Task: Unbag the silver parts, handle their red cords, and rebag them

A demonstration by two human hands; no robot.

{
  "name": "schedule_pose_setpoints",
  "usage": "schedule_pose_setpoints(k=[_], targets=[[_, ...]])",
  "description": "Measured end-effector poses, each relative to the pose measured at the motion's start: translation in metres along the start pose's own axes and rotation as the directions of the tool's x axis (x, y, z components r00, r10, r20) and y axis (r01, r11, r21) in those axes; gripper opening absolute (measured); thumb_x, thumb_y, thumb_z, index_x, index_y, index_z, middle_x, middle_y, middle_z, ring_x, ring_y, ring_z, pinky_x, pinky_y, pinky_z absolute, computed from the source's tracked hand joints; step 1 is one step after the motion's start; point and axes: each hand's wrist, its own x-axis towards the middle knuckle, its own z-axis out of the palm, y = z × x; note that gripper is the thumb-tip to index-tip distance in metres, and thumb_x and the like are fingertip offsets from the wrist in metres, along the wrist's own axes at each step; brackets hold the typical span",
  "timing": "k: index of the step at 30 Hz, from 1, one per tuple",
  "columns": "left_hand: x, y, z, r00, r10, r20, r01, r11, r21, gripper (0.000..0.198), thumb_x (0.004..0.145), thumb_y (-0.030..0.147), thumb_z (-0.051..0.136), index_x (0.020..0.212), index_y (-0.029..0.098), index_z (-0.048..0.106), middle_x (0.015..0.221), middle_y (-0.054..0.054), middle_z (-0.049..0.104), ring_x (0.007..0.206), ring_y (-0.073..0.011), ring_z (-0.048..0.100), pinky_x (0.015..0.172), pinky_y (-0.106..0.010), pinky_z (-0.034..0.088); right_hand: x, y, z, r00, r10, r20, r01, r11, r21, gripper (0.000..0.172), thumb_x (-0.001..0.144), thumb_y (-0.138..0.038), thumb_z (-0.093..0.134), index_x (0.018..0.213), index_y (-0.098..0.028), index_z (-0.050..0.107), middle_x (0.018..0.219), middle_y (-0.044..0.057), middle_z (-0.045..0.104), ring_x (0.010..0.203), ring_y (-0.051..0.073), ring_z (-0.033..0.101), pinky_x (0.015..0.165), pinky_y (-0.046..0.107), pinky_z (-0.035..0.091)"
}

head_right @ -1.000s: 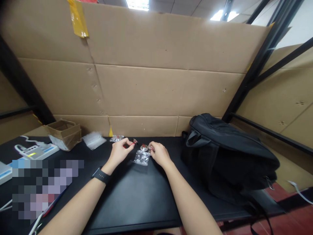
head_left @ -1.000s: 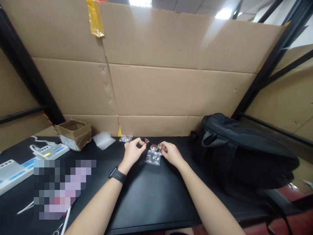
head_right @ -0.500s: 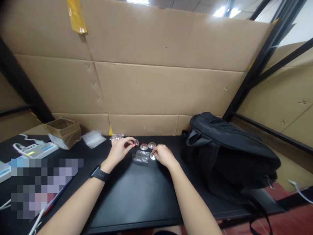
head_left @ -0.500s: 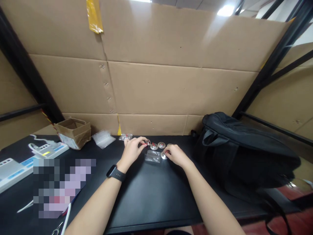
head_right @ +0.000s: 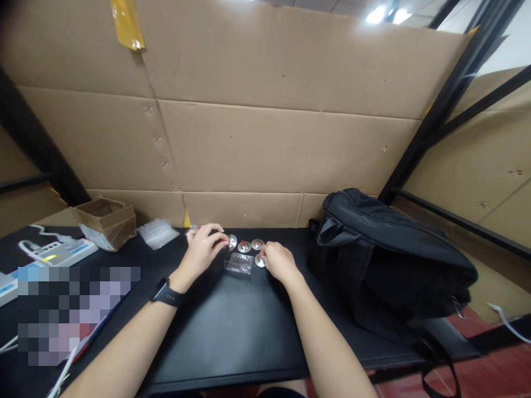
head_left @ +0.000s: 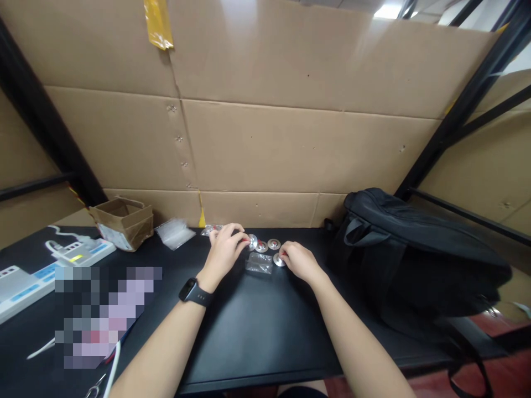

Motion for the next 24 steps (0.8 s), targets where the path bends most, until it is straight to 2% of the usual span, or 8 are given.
schedule_pose_setpoints(k=[3,6,8,12,17,20,24], targets=[[-0.002,0.007,0.001,0.999,0.044,-0.008,-0.044,0.999,0.028,0.014,0.095,0.031,0.059,0.091,0.027,0.071,0.126,-0.006,0.062,0.126,-0.0276,0.05,0.103,-0.046,0.024,0.0,-0.004,-0.004,0.987,-0.046,-0.156,0.066,0.99,0.125,0.012,0.095,-0.019,0.054,0.09,-0.022,0.065,0.101,0.006,0.063,0.096,0.02,0.058,0.082,0.029,0.044],[-0.004,0.015,0.003,0.996,0.09,0.016,-0.09,0.996,0.026,0.013,0.095,0.029,0.06,0.091,0.026,0.071,0.128,-0.007,0.06,0.131,-0.0291,0.046,0.104,-0.048,0.025,0.002,-0.013,-0.006,0.934,-0.07,-0.349,0.177,0.943,0.283,0.013,0.098,-0.021,0.051,0.092,-0.021,0.063,0.104,0.007,0.06,0.101,0.02,0.056,0.092,0.032,0.044],[-0.004,0.021,0.003,0.994,0.111,0.017,-0.111,0.994,0.012,0.012,0.094,0.028,0.06,0.091,0.026,0.072,0.128,-0.007,0.061,0.131,-0.0293,0.046,0.104,-0.048,0.026,0.003,-0.019,-0.005,0.908,-0.083,-0.411,0.233,0.915,0.329,0.013,0.098,-0.022,0.051,0.091,-0.021,0.063,0.104,0.007,0.059,0.101,0.022,0.055,0.094,0.035,0.045],[-0.004,0.026,0.0,0.996,0.082,-0.04,-0.084,0.995,-0.051,0.01,0.092,0.026,0.063,0.089,0.026,0.073,0.124,-0.006,0.062,0.127,-0.0287,0.048,0.103,-0.049,0.029,0.003,-0.019,-0.001,0.905,-0.087,-0.417,0.228,0.925,0.302,0.011,0.095,-0.019,0.055,0.089,-0.022,0.063,0.105,0.007,0.059,0.098,0.024,0.054,0.091,0.038,0.046],[0.0,0.02,0.002,0.993,-0.087,-0.08,0.066,0.971,-0.229,0.011,0.09,0.031,0.066,0.086,0.027,0.074,0.122,-0.006,0.06,0.123,-0.0282,0.051,0.105,-0.05,0.032,0.004,-0.012,-0.002,0.902,-0.03,-0.43,0.188,0.925,0.329,0.012,0.093,-0.018,0.055,0.085,-0.022,0.064,0.102,0.007,0.059,0.096,0.024,0.054,0.092,0.041,0.046],[0.002,0.015,0.011,0.98,-0.191,-0.05,0.149,0.884,-0.443,0.014,0.089,0.035,0.065,0.087,0.025,0.075,0.118,-0.006,0.059,0.116,-0.0248,0.055,0.105,-0.044,0.038,0.004,-0.016,-0.004,0.892,-0.003,-0.452,0.219,0.878,0.426,0.013,0.094,-0.021,0.055,0.086,-0.022,0.065,0.101,0.007,0.059,0.099,0.023,0.056,0.09,0.039,0.047],[0.003,0.015,0.023,0.974,-0.228,-0.008,0.17,0.751,-0.638,0.016,0.088,0.034,0.066,0.087,0.021,0.075,0.106,-0.007,0.061,0.11,-0.0225,0.058,0.105,-0.039,0.041,0.003,-0.028,-0.003,0.873,0.056,-0.484,0.279,0.758,0.59,0.013,0.095,-0.028,0.056,0.09,-0.021,0.066,0.104,0.007,0.059,0.094,0.021,0.06,0.078,0.032,0.051]])
